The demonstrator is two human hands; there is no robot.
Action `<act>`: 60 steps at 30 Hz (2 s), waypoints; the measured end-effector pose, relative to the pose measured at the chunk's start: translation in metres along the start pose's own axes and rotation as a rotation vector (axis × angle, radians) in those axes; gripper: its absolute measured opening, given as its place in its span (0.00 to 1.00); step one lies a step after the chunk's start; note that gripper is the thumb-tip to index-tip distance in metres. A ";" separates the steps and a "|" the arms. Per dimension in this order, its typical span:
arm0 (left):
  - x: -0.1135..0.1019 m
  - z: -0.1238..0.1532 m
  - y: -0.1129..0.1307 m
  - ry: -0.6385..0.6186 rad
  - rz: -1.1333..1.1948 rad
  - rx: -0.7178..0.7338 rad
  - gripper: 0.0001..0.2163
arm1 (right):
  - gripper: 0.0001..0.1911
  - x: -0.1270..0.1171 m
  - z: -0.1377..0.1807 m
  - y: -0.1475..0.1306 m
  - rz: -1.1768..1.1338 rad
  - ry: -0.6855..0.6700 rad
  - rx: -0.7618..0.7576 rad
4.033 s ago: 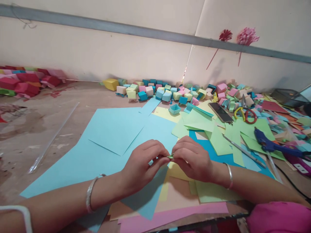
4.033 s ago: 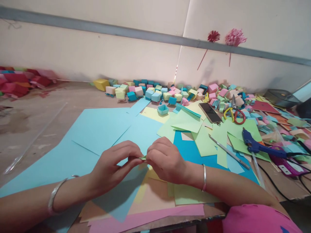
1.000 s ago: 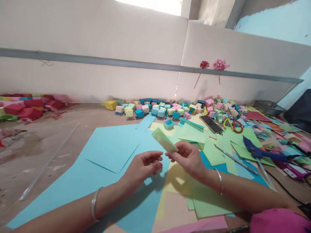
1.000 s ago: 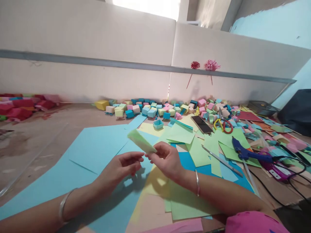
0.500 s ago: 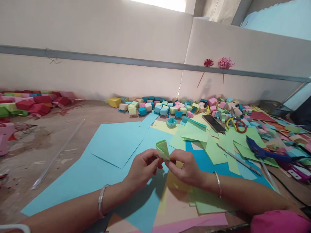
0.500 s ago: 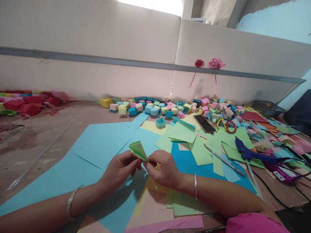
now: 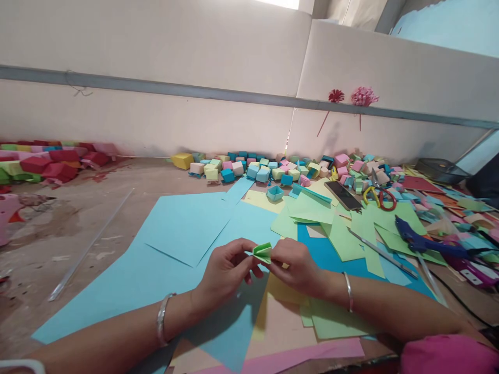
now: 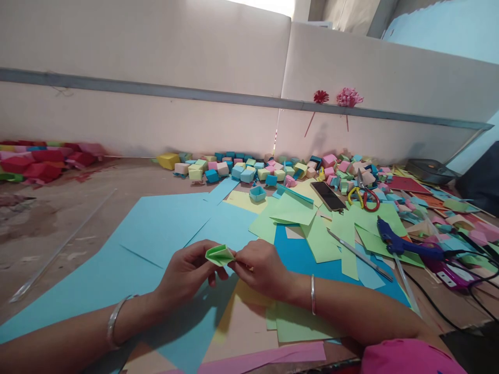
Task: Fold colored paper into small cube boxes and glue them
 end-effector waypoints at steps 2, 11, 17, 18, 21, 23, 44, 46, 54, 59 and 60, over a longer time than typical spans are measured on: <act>-0.002 -0.001 0.002 0.025 -0.027 0.056 0.03 | 0.09 -0.008 -0.006 -0.003 0.032 -0.021 -0.075; -0.007 -0.004 0.009 0.051 -0.308 0.297 0.07 | 0.08 -0.063 -0.028 -0.034 -0.004 0.215 -0.175; -0.008 -0.005 0.006 0.050 -0.445 0.391 0.09 | 0.06 -0.055 -0.026 -0.033 0.023 0.190 -0.170; -0.009 -0.005 0.006 0.062 -0.482 0.419 0.09 | 0.06 -0.054 -0.026 -0.032 0.026 0.174 -0.166; -0.012 -0.006 0.004 0.105 -0.617 0.521 0.08 | 0.06 -0.051 -0.025 -0.029 0.024 0.138 -0.135; -0.013 -0.007 0.004 0.111 -0.678 0.557 0.07 | 0.05 -0.050 -0.024 -0.026 0.033 0.154 -0.123; -0.013 -0.010 0.008 0.062 -0.793 0.547 0.06 | 0.11 -0.048 -0.025 -0.011 0.164 0.030 -0.241; -0.012 -0.009 0.010 0.084 -0.838 0.638 0.06 | 0.10 -0.048 -0.025 -0.013 0.148 0.062 -0.187; -0.011 -0.008 0.007 0.030 -0.758 0.501 0.05 | 0.05 -0.046 -0.024 -0.014 0.044 0.155 0.007; -0.009 -0.011 0.006 0.030 -0.697 0.410 0.05 | 0.07 -0.047 -0.023 -0.015 0.006 0.159 0.046; -0.010 -0.012 0.005 0.032 -0.697 0.377 0.06 | 0.07 -0.047 -0.023 -0.016 0.000 0.154 0.046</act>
Point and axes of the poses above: each hand's wrist, its own z-axis away from the middle knuckle, its own x-axis out of the palm, y = z × x, the point moved 3 cm from there along -z, towards the middle knuckle, and after that the axes turned 8 degrees about y, right-handed, at the moved point
